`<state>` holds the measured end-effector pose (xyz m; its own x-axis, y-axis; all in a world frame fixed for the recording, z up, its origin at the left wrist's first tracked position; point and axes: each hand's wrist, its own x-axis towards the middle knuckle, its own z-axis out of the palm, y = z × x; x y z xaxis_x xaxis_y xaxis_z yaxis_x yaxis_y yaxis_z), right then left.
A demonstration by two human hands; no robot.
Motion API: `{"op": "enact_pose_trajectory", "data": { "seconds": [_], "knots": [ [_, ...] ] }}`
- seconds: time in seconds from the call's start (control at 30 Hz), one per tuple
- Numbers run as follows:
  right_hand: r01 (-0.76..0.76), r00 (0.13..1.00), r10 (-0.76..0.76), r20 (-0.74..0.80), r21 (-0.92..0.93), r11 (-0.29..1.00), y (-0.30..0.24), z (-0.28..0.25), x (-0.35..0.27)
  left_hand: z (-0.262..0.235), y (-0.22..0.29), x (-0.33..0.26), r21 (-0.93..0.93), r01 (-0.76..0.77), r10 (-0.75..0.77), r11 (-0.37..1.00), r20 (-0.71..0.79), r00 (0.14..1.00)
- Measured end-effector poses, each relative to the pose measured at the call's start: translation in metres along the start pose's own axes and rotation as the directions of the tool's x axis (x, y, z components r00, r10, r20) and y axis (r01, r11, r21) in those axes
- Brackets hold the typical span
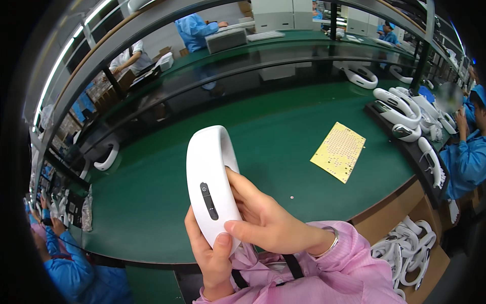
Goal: The worker is inspecting and assembling wearable neck fans on a factory assembly line.
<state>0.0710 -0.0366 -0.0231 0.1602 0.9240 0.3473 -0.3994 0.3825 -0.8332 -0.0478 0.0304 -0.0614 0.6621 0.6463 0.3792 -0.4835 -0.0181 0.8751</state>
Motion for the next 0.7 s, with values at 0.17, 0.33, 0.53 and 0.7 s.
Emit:
{"op": "enact_pose_trajectory", "data": {
  "seconds": [0.17,0.33,0.53,0.7],
  "knots": [
    [-0.028,0.999,0.028,-0.02,-0.007,1.0,0.005,0.004,0.004,0.0,0.002,-0.002,0.04,-0.002,0.004,0.999,-0.046,0.999],
    [-0.017,0.996,0.015,-0.086,-0.023,1.0,0.006,0.004,0.002,0.004,0.0,-0.001,0.102,-0.024,0.029,0.994,-0.049,0.998],
    [0.004,0.994,-0.021,-0.111,-0.154,0.988,0.013,-0.001,-0.001,0.007,-0.002,-0.002,0.166,-0.04,0.053,0.985,-0.075,0.996],
    [0.071,0.997,-0.075,0.008,-0.442,0.894,0.021,0.003,-0.01,0.002,0.006,-0.013,0.132,0.039,-0.016,0.99,-0.169,0.986]
  ]
}}
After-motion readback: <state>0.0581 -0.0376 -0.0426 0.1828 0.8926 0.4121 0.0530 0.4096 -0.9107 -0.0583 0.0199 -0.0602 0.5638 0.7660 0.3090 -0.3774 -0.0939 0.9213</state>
